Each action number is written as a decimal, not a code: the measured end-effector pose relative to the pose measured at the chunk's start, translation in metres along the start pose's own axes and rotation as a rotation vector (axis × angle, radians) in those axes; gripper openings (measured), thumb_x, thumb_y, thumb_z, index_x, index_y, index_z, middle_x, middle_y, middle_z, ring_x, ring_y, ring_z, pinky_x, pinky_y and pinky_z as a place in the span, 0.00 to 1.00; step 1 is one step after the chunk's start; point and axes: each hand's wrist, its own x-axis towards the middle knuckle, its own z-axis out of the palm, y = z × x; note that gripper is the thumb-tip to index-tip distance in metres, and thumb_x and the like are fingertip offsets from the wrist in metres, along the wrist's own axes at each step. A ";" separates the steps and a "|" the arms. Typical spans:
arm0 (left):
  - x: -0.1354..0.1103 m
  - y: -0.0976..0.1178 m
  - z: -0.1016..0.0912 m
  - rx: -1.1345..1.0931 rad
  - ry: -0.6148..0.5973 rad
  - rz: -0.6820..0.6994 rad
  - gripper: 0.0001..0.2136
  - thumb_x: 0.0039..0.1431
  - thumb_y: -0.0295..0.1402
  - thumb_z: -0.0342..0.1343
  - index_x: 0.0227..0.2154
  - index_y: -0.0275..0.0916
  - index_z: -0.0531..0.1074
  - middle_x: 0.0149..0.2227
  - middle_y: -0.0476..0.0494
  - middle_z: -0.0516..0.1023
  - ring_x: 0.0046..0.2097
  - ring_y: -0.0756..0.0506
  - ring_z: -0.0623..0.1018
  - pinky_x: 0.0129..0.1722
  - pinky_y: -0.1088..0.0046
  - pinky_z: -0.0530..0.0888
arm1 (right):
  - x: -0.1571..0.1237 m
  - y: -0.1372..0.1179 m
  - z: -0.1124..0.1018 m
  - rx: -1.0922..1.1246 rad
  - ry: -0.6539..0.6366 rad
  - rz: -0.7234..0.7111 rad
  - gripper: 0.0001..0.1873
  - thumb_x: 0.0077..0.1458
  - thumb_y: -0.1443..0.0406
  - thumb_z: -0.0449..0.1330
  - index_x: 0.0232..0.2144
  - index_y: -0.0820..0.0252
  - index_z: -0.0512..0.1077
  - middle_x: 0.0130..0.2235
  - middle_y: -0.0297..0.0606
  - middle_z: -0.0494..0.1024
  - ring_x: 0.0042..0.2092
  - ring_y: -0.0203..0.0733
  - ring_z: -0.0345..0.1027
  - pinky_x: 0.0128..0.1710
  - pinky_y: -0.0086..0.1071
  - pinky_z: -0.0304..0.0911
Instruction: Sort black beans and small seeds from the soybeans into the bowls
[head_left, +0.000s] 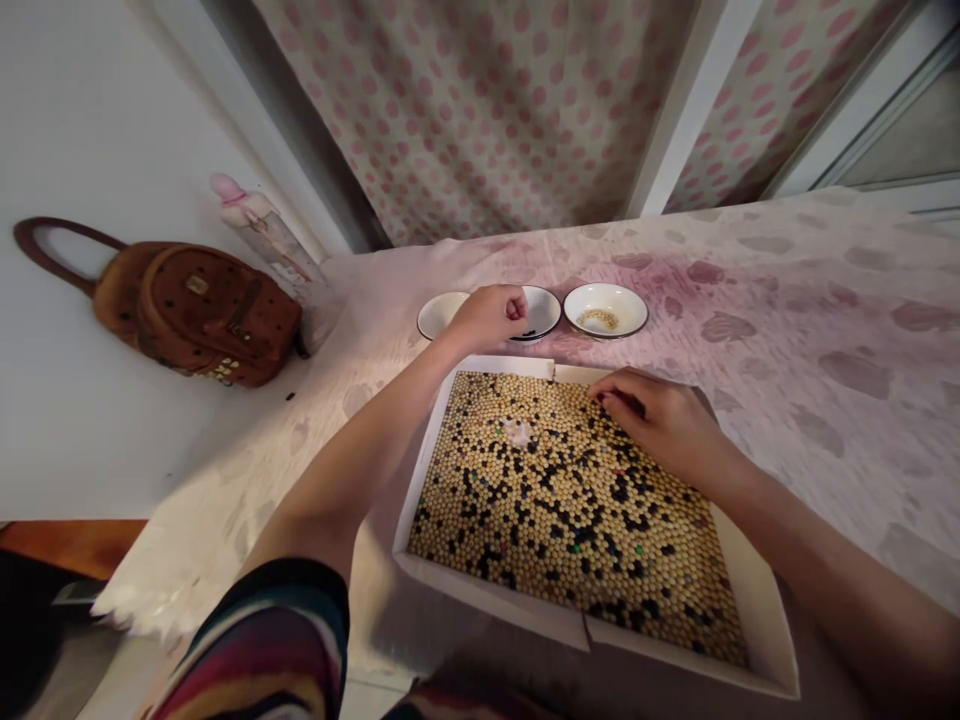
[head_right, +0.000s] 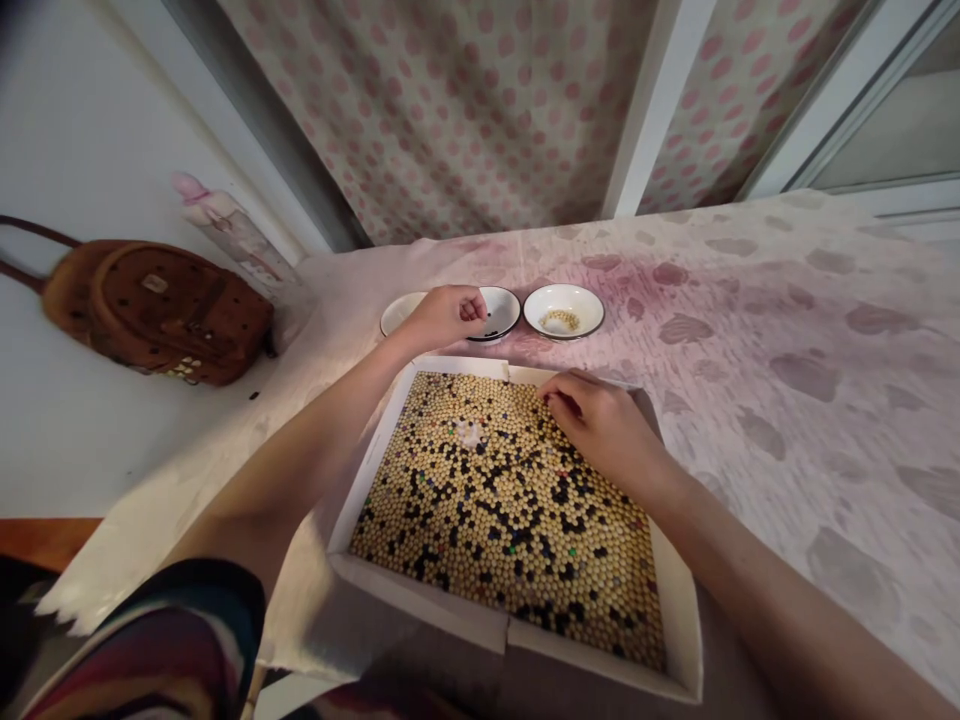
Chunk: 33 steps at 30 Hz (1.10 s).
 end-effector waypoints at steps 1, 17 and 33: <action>0.000 -0.001 0.001 0.019 -0.016 -0.013 0.05 0.49 0.25 0.60 0.30 0.36 0.76 0.30 0.47 0.78 0.32 0.50 0.73 0.35 0.72 0.69 | 0.000 0.000 0.000 0.000 0.001 -0.002 0.11 0.64 0.66 0.53 0.39 0.52 0.76 0.40 0.34 0.82 0.39 0.41 0.77 0.41 0.34 0.70; 0.001 0.007 -0.004 0.179 -0.122 -0.054 0.04 0.53 0.26 0.59 0.31 0.38 0.78 0.31 0.47 0.81 0.33 0.48 0.76 0.35 0.72 0.68 | 0.001 0.002 0.000 -0.012 0.022 -0.008 0.11 0.64 0.65 0.54 0.40 0.53 0.77 0.38 0.33 0.82 0.36 0.39 0.76 0.38 0.32 0.69; -0.087 0.061 -0.021 0.013 -0.054 0.150 0.04 0.63 0.28 0.58 0.37 0.40 0.78 0.41 0.46 0.81 0.43 0.47 0.78 0.45 0.68 0.73 | 0.001 0.001 0.001 0.005 0.011 -0.011 0.11 0.64 0.65 0.53 0.40 0.53 0.76 0.41 0.34 0.82 0.40 0.41 0.77 0.42 0.35 0.70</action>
